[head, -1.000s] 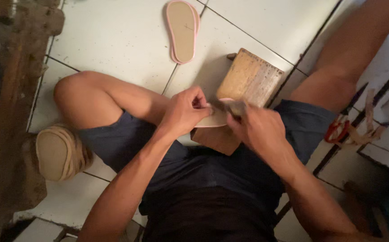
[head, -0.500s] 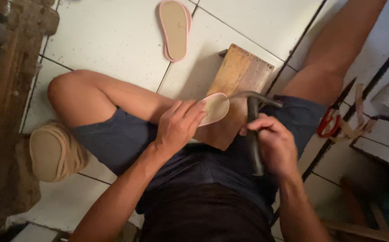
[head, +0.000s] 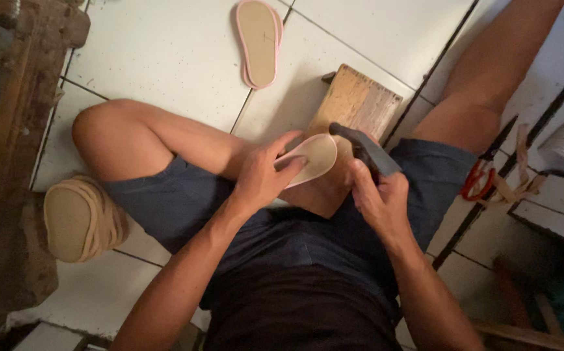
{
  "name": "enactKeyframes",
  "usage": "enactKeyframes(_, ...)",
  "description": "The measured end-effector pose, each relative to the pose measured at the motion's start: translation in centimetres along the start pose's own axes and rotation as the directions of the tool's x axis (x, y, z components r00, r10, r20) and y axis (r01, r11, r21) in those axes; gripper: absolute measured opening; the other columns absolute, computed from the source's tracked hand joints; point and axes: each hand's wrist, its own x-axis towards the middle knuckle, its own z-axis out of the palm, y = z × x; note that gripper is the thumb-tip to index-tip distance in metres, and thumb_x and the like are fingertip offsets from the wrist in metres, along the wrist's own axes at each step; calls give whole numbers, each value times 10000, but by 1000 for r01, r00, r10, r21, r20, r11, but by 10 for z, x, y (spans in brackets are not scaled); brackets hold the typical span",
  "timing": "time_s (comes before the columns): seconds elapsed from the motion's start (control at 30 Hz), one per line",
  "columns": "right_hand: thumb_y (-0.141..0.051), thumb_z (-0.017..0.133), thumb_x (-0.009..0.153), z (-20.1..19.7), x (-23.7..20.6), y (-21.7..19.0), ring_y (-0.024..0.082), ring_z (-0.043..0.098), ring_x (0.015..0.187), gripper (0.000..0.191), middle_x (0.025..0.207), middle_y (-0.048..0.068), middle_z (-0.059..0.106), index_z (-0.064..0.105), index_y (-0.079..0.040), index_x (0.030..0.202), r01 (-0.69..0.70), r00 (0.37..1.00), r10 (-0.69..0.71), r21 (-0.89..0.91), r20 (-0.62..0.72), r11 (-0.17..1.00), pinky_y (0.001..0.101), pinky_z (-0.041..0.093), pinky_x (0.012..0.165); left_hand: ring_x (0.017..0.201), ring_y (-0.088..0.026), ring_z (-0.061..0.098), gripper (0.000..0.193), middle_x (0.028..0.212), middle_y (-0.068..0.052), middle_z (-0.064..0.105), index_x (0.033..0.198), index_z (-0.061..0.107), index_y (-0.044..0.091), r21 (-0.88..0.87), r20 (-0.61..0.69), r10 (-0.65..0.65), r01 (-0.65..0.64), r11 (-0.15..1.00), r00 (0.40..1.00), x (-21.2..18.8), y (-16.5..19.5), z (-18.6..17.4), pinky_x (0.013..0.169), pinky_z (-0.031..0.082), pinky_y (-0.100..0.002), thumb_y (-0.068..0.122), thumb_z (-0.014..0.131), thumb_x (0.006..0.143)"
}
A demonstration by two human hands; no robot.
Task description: The person sits on the floor and hammers tacks along the edge of slipper soles, holding each sole against a wooden block while driving the tacks in with a hammer. Finished soles are set aside on the floor and a new sole is picked up to repeat the process.
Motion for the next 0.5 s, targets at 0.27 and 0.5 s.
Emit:
enactKeyframes(0.27,-162,607,1054,8,4,-6,18,530,675,453,802,-53,597,560,-11,1479,33,998,-28,-94,51,995,196,432,567,1128,-367,696,437,1230,-209,705,1341,607,17,8,-58,181,-180,984,982,-1,0,2,932,548,-408,175,687,941)
enactKeyframes(0.5,-176,603,1052,14,4,-12,10,508,658,457,790,-65,589,565,-19,1479,22,993,2,-205,120,979,196,423,561,1162,-383,675,386,1236,-210,699,1330,625,26,18,-145,206,-206,978,968,-8,2,12,978,531,-417,123,675,960)
